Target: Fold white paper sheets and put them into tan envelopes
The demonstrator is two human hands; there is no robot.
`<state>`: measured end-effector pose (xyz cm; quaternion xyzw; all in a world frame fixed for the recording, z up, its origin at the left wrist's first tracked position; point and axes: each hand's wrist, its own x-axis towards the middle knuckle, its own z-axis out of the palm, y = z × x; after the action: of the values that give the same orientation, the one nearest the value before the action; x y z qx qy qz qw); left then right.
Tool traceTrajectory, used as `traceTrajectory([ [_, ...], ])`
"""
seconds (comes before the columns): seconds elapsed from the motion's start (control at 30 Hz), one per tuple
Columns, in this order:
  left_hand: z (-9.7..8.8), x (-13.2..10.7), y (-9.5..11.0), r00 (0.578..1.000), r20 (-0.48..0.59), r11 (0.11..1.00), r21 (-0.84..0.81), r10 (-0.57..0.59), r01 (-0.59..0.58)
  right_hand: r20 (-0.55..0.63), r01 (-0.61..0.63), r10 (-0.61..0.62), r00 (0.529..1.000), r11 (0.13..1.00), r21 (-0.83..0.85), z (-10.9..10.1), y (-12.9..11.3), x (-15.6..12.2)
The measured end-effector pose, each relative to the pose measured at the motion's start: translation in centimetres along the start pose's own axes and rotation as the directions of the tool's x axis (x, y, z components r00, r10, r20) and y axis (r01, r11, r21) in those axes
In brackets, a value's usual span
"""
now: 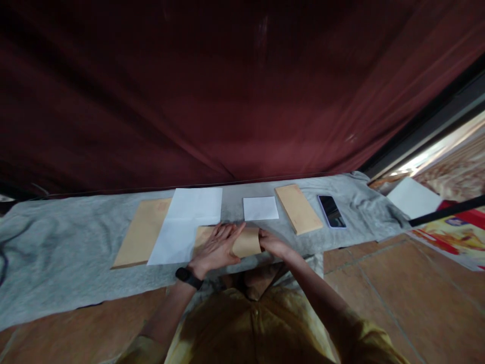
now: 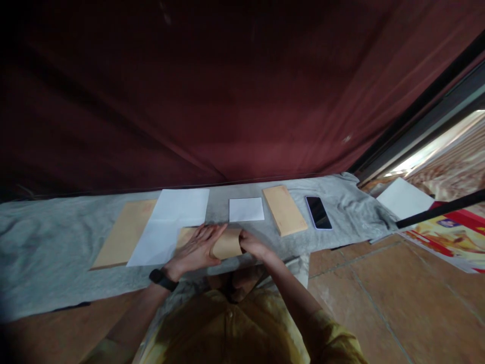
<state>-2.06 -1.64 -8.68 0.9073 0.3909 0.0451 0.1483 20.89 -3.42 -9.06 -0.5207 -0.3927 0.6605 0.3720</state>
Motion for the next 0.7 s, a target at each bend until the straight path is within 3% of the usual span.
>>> traceTrajectory([
  [0.1, -0.3, -0.1, -0.1, 0.999, -0.017, 0.999, 0.027, -0.033, 0.034, 0.113, 0.085, -0.079, 0.990, 0.995, -0.045, -0.6, -0.1, 0.1],
  [0.3, -1.6, -0.3, -0.3, 0.996, 0.013, 0.996, 0.021, -0.092, 0.092, 0.060, 0.116, -0.116, 0.991, 0.993, 0.004, -0.5, 0.9, 0.8],
  [0.53, -4.0, -0.4, -0.2, 0.998, 0.038, 0.993, 0.109, -0.057, 0.053, 0.096, 0.262, -0.252, 0.963, 0.957, -0.123, 0.0, 2.6, 1.2],
  [0.7, -3.5, -0.4, -1.6, 0.987, 0.091, 0.988, 0.095, -0.131, 0.122, 0.074, 0.332, -0.325, 0.943, 0.895, -0.298, 0.5, 4.1, 2.1],
])
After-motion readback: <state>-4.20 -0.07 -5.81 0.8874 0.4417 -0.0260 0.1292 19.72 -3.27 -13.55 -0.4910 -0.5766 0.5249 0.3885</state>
